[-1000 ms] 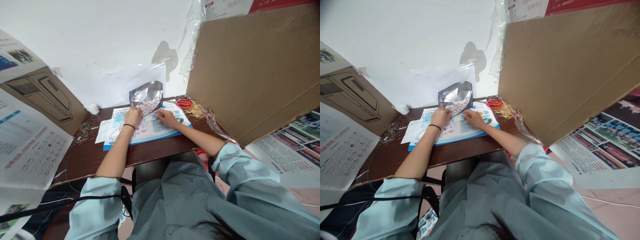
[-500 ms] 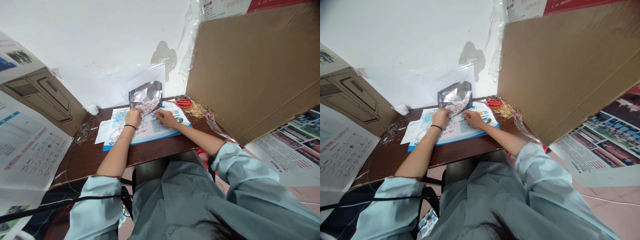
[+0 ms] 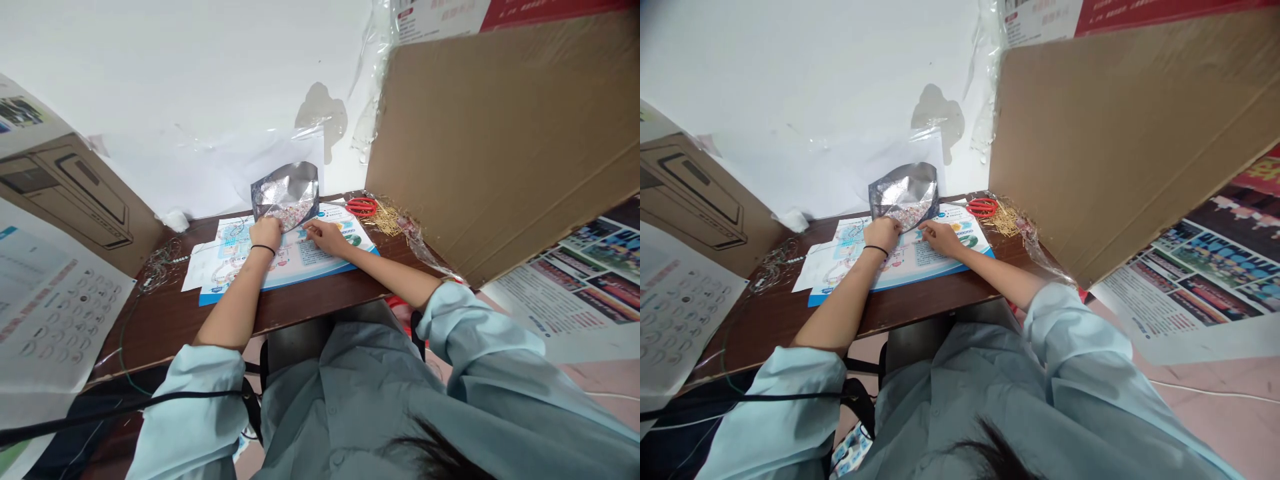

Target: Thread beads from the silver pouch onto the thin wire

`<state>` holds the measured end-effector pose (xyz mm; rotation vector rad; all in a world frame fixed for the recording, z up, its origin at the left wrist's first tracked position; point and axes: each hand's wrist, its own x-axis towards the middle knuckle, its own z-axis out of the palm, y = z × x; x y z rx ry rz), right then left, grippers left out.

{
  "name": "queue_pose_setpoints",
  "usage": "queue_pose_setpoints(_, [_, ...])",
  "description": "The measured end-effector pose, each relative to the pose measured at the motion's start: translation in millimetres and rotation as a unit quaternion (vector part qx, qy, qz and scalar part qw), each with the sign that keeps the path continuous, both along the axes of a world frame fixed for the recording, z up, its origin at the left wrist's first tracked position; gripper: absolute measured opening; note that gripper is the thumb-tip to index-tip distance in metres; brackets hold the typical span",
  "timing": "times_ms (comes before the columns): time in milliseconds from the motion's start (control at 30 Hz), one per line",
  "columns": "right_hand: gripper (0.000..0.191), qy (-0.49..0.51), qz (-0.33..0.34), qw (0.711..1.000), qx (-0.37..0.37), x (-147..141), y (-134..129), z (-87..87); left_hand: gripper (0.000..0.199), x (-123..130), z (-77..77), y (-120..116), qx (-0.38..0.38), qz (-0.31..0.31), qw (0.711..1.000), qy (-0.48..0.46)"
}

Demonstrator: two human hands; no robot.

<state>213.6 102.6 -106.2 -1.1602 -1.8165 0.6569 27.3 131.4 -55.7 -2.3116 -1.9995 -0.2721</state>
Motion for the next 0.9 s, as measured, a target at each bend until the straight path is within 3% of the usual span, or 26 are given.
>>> queue_pose_setpoints(167, [0.026, 0.01, 0.008, 1.0, 0.001, 0, 0, -1.0, 0.034, 0, -6.1, 2, 0.014, 0.023, 1.0, -0.015])
queue_pose_setpoints(300, [0.026, 0.012, 0.012, 1.0, -0.008, 0, 0, -1.1, 0.029, -4, -9.4, 3, 0.026, 0.0, 0.999, -0.044])
queue_pose_setpoints(433, [0.025, 0.004, 0.005, 1.0, -0.003, -1, -1, -1.1, 0.018, -6, -10.5, 6, 0.073, -0.008, 0.98, -0.184])
queue_pose_setpoints(500, [0.023, 0.004, -0.017, 1.0, 0.01, 0, -1, -1.2, 0.01, -3, -9.4, 5, 0.076, -0.007, 0.941, -0.331])
queue_pose_setpoints(533, [0.021, 0.006, -0.032, 0.999, 0.017, 0, -1, -1.1, 0.007, 1, -8.6, 3, 0.057, -0.008, 0.907, -0.418])
queue_pose_setpoints(633, [0.014, 0.01, -0.065, 0.997, 0.033, 2, 1, 0.5, 0.007, 14, -7.4, -7, -0.07, -0.037, 0.759, -0.646])
queue_pose_setpoints(700, [0.011, -0.006, -0.084, 0.995, 0.054, 4, 1, 3.3, 0.012, 22, -8.4, -15, -0.159, -0.06, 0.675, -0.718])
queue_pose_setpoints(733, [0.011, -0.02, -0.095, 0.993, 0.07, 6, 1, 5.2, 0.014, 26, -9.7, -18, -0.19, -0.066, 0.647, -0.736])
queue_pose_setpoints(800, [0.012, -0.052, -0.111, 0.987, 0.104, 8, 1, 9.0, 0.017, 30, -13.6, -23, -0.228, -0.067, 0.612, -0.754])
queue_pose_setpoints(900, [0.014, -0.08, -0.109, 0.981, 0.139, 8, 0, 13.0, 0.02, 33, -20.8, -26, -0.252, -0.065, 0.591, -0.764])
